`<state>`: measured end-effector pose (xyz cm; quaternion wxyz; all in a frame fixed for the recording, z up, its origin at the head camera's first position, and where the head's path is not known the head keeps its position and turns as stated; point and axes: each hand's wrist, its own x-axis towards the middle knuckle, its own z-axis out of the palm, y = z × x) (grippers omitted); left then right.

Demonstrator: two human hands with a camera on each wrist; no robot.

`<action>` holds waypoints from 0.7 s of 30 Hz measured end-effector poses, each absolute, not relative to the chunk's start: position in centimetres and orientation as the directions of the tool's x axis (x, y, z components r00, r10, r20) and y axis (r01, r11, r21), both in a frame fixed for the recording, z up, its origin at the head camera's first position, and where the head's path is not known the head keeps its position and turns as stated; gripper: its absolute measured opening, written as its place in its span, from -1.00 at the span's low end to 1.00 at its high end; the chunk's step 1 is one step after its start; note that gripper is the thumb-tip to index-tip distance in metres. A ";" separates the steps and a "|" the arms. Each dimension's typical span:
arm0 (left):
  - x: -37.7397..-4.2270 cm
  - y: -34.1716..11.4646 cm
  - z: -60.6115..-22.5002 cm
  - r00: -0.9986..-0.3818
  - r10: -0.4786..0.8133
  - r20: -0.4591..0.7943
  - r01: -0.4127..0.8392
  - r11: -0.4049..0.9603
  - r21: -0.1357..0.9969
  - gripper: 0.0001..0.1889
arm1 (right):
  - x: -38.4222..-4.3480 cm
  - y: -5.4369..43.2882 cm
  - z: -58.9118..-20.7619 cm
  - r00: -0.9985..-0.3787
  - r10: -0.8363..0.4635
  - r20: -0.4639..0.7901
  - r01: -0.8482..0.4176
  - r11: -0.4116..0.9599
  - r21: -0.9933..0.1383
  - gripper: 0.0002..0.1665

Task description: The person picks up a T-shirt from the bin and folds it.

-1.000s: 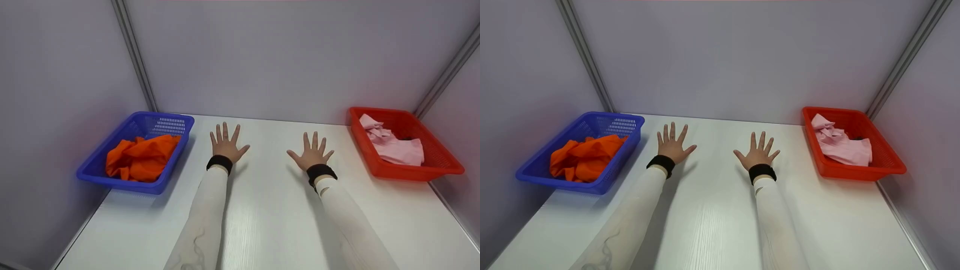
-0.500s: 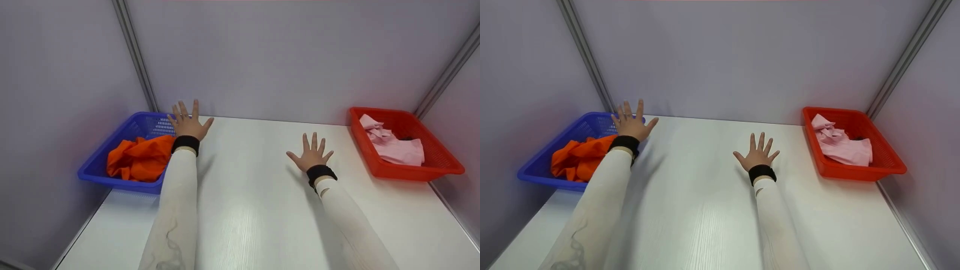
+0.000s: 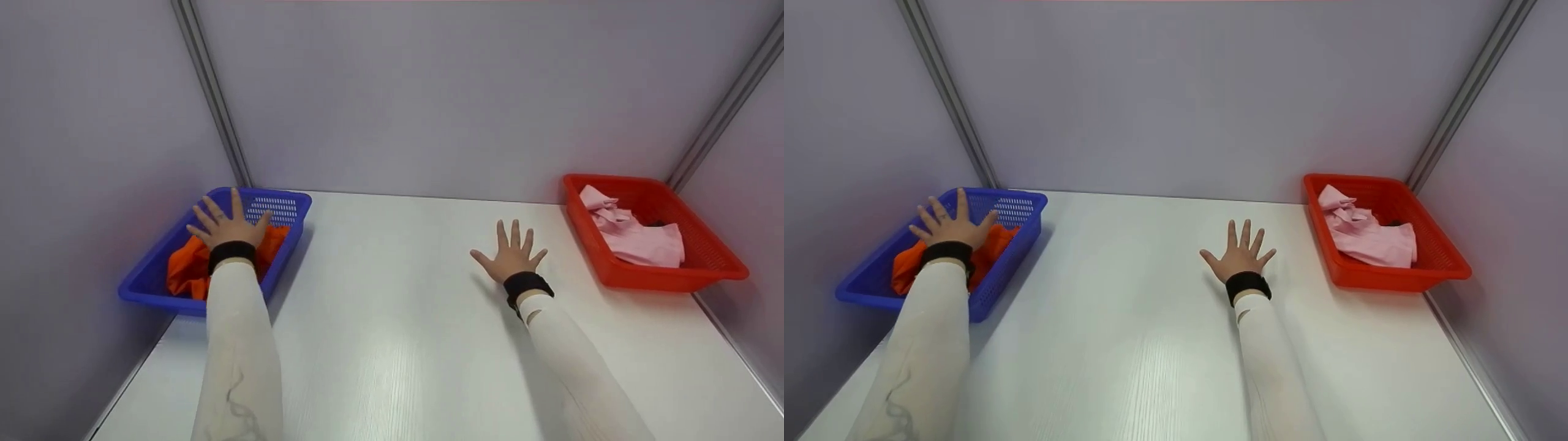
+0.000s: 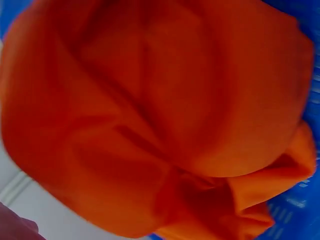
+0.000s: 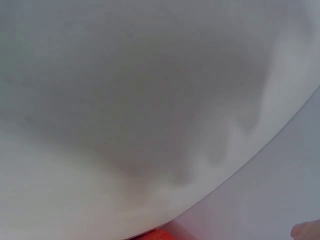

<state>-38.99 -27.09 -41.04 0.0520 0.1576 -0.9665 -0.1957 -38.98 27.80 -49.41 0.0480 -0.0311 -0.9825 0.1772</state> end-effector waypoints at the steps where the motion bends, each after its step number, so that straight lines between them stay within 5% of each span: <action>1: -38.8 -27.4 -41.4 -0.943 -0.332 0.014 -0.300 0.869 0.395 0.02 | -39.0 27.9 -49.5 -0.994 0.080 0.080 0.046 0.933 -0.357 0.28; 11: -38.9 -28.8 -44.1 -0.934 -0.335 -0.122 -0.355 0.838 0.414 0.15 | -38.4 28.3 -49.6 -0.995 0.096 0.039 0.076 0.930 -0.359 0.27; 16: -38.9 -29.2 -45.5 -0.887 -0.335 -0.319 -0.444 0.809 0.385 0.31 | -38.3 28.5 -50.1 -0.995 0.094 0.025 0.078 0.926 -0.370 0.27; 21: -37.6 -28.5 -44.4 -0.827 -0.309 -0.469 -0.496 0.793 0.352 0.22 | -38.6 29.1 -50.5 -0.994 0.099 0.040 0.077 0.924 -0.374 0.27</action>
